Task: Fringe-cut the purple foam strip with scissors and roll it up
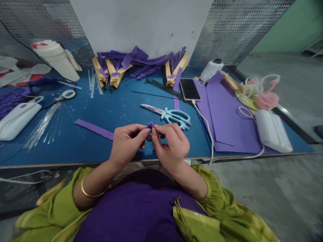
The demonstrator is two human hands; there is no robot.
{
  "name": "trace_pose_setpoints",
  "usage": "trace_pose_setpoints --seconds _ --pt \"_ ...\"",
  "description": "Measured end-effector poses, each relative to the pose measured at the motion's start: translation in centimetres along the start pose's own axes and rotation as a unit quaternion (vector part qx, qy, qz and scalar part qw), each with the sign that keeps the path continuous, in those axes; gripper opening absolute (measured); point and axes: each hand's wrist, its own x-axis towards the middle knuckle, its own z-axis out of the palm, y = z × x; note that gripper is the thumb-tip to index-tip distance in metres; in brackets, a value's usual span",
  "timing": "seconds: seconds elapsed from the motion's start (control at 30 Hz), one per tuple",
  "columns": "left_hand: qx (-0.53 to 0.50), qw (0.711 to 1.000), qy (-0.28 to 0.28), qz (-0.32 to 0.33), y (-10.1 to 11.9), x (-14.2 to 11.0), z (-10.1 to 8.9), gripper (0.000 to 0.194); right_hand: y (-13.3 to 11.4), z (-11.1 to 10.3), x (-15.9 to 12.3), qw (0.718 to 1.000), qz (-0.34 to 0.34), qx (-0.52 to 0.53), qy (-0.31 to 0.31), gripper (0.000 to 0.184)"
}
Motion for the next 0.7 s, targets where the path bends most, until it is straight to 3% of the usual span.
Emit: trace_pose_setpoints --seconds 0.17,0.33,0.4,0.5,0.6,0.7 --pt "0.005 1.0 0.004 0.015 -0.3 0.0 0.1 0.015 0.8 0.1 -0.8 0.976 -0.155 -0.156 -0.005 0.018" --pt "-0.003 0.999 0.023 0.022 -0.6 0.1 0.1 0.016 1.0 0.1 -1.2 0.971 -0.178 -0.156 -0.027 0.03" --pt "-0.004 0.999 0.028 0.02 -0.5 0.1 0.0 0.016 0.7 0.1 -1.1 0.983 -0.144 -0.114 -0.031 0.026" --pt "-0.011 0.999 0.029 0.016 -0.2 0.1 -0.1 0.015 0.1 0.1 -0.5 0.999 -0.02 0.023 -0.031 0.017" --pt "-0.012 1.0 0.024 0.012 0.3 0.0 -0.2 0.014 -0.3 0.1 0.0 0.979 0.138 0.15 -0.026 0.007" --pt "0.011 1.0 0.02 0.015 0.6 0.0 -0.1 0.014 -0.4 0.1 0.3 0.953 0.211 0.215 -0.031 0.003"
